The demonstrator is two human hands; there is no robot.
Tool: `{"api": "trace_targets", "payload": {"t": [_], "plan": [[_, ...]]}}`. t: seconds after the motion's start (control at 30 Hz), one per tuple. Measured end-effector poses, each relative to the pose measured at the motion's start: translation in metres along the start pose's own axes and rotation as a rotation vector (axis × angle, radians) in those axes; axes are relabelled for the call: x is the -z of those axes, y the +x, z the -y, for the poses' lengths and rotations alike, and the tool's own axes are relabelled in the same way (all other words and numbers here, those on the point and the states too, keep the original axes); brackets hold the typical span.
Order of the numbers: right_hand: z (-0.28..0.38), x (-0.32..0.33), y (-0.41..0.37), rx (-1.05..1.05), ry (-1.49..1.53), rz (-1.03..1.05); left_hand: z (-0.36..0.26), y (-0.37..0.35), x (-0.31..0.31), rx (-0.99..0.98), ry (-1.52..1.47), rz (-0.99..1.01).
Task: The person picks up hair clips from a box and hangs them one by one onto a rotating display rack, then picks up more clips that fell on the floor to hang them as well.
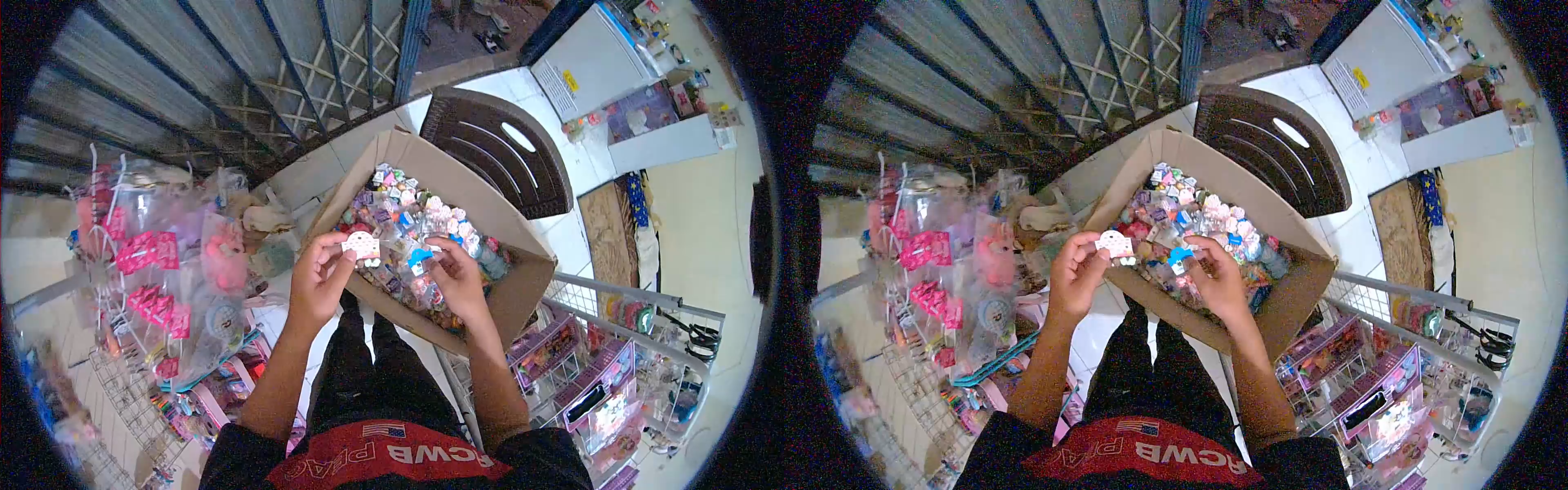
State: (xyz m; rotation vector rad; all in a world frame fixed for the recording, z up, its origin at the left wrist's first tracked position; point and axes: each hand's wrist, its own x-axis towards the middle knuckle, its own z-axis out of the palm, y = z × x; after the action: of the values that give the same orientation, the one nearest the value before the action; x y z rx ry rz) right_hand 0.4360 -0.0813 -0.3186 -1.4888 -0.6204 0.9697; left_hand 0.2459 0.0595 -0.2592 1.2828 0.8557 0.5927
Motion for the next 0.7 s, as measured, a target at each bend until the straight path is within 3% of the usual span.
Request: {"api": "trace_targets", "payload": {"t": [0.1,0.2,0.27,0.37,0.5,0.53,0.63,0.7], "plan": [[-0.053,0.0,0.008,-0.085,-0.046,0.038,-0.012,-0.016,0.007,0.034,0.045,-0.042],[-0.128,-0.008,0.016,-0.258,0.115,0.101,-0.018,-0.033,0.011,0.037,0.006,-0.105],[-0.165,-0.015,0.017,-0.373,-0.319,0.099,-0.023,-0.043,0.013,0.071,-0.007,-0.134],[-0.221,-0.024,0.016,-0.333,-0.533,0.078,-0.03,-0.057,0.021,0.086,0.037,-0.13],[-0.216,-0.037,0.016,-0.262,-0.637,0.164,-0.037,-0.069,0.029,0.047,0.02,-0.143],[-0.21,-0.034,0.02,-0.406,-0.619,0.228,-0.037,-0.07,0.031,0.039,-0.006,-0.149],[-0.165,-0.041,0.021,-0.523,-0.501,0.184,-0.054,-0.076,0.032,0.02,0.021,-0.175],[-0.141,-0.049,0.026,-0.491,-0.558,0.148,-0.061,-0.078,0.034,0.008,0.023,-0.183]]}}
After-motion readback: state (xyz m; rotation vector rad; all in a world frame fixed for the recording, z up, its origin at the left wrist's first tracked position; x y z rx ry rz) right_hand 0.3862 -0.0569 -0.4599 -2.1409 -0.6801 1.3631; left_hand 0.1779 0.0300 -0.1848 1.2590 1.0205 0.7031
